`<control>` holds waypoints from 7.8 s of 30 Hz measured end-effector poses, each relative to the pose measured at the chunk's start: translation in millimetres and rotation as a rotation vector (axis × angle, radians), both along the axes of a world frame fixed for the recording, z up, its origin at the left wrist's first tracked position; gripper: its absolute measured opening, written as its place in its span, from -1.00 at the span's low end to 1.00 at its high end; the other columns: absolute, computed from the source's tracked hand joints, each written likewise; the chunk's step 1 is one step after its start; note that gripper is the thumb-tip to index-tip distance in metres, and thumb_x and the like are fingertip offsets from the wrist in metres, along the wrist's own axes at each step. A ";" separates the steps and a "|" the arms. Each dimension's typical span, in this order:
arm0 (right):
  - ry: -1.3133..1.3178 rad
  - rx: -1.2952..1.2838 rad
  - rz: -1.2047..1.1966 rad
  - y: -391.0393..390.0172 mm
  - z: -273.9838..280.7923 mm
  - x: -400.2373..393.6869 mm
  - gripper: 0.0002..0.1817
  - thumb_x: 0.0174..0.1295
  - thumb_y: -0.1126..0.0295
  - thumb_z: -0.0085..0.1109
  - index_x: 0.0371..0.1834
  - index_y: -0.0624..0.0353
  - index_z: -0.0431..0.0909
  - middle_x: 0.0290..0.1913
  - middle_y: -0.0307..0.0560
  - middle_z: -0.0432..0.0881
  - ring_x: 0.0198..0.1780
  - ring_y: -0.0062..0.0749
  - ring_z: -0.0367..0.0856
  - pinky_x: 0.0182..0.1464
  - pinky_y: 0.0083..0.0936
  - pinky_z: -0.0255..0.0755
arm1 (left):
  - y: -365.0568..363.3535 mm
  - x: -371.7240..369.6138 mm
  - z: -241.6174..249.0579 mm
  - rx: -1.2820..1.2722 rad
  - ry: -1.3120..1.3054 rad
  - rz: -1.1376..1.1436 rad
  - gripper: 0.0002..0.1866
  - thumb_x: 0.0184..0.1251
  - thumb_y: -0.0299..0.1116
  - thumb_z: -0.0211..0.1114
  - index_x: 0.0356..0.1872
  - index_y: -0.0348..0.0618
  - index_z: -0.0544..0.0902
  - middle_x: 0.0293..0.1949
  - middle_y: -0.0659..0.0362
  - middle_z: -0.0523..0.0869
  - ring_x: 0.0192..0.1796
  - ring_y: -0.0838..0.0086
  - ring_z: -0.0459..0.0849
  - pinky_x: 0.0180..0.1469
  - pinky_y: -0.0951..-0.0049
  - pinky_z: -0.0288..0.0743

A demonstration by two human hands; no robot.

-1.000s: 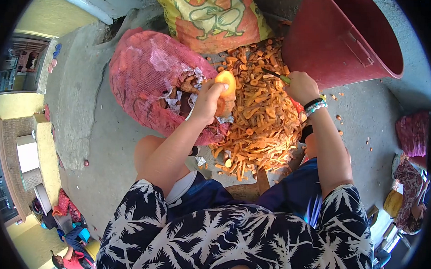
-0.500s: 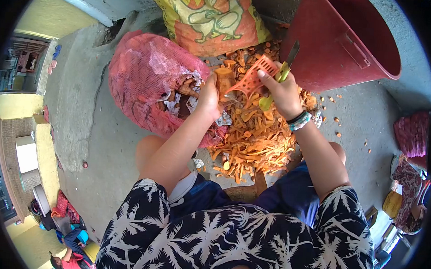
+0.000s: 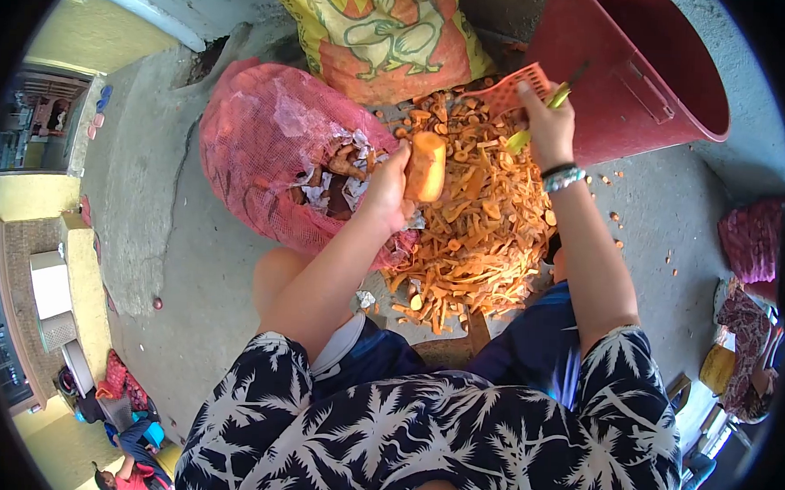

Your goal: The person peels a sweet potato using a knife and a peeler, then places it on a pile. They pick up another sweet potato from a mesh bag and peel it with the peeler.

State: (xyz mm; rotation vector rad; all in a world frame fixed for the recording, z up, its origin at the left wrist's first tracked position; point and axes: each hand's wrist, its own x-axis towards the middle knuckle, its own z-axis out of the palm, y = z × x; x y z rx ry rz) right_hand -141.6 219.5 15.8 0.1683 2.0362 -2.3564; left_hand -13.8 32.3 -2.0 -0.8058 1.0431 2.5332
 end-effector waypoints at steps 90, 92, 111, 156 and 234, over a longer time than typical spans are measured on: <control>0.234 0.086 0.032 -13.8 29.0 169.0 -0.60 -0.02 0.60 0.26 -0.09 0.28 0.37 -0.23 -0.09 0.59 -0.17 -0.49 0.57 -0.19 -0.58 0.48 | 16.0 72.6 0.4 0.016 0.029 0.081 -0.56 0.44 -0.03 -0.21 0.04 -0.12 0.45 -0.14 0.18 0.60 -0.15 0.39 0.58 -0.09 0.35 0.49; 0.236 0.112 0.037 -14.3 26.3 173.6 -0.61 -0.03 0.61 0.26 -0.10 0.28 0.38 -0.26 -0.11 0.60 -0.20 -0.49 0.58 -0.21 -0.58 0.47 | 25.0 69.9 2.9 -0.016 0.036 0.140 -0.55 0.44 -0.01 -0.20 0.04 -0.13 0.45 -0.17 0.19 0.60 -0.16 0.40 0.57 -0.10 0.32 0.47; 0.207 0.164 0.103 -6.0 27.6 164.9 -0.54 -0.03 0.56 0.30 -0.02 0.32 0.38 -0.15 -0.05 0.60 -0.13 -0.45 0.59 -0.14 -0.58 0.52 | 31.8 75.2 15.9 -0.241 -0.022 -0.037 -0.49 0.43 0.05 -0.24 0.05 -0.14 0.43 -0.16 0.10 0.59 -0.23 0.37 0.61 -0.17 0.39 0.53; 0.197 0.344 -0.097 11.0 3.5 94.5 -0.69 0.00 0.55 0.28 -0.18 0.23 0.44 -0.25 -0.14 0.61 -0.24 -0.49 0.58 -0.16 -0.52 0.50 | 32.0 79.7 11.3 -0.221 -0.054 -0.069 -0.58 0.43 -0.11 -0.23 0.05 -0.17 0.42 -0.22 0.08 0.60 -0.27 0.33 0.61 -0.26 0.35 0.51; -0.051 -0.153 0.155 11.5 25.6 147.6 -0.69 0.11 0.55 0.21 -0.08 0.20 0.39 -0.27 -0.24 0.58 -0.29 -0.64 0.57 -0.30 -0.69 0.47 | 25.4 71.8 15.0 0.007 0.108 0.089 -0.63 0.39 -0.07 -0.08 -0.01 -0.11 0.43 -0.19 0.19 0.57 -0.14 0.43 0.58 -0.09 0.40 0.49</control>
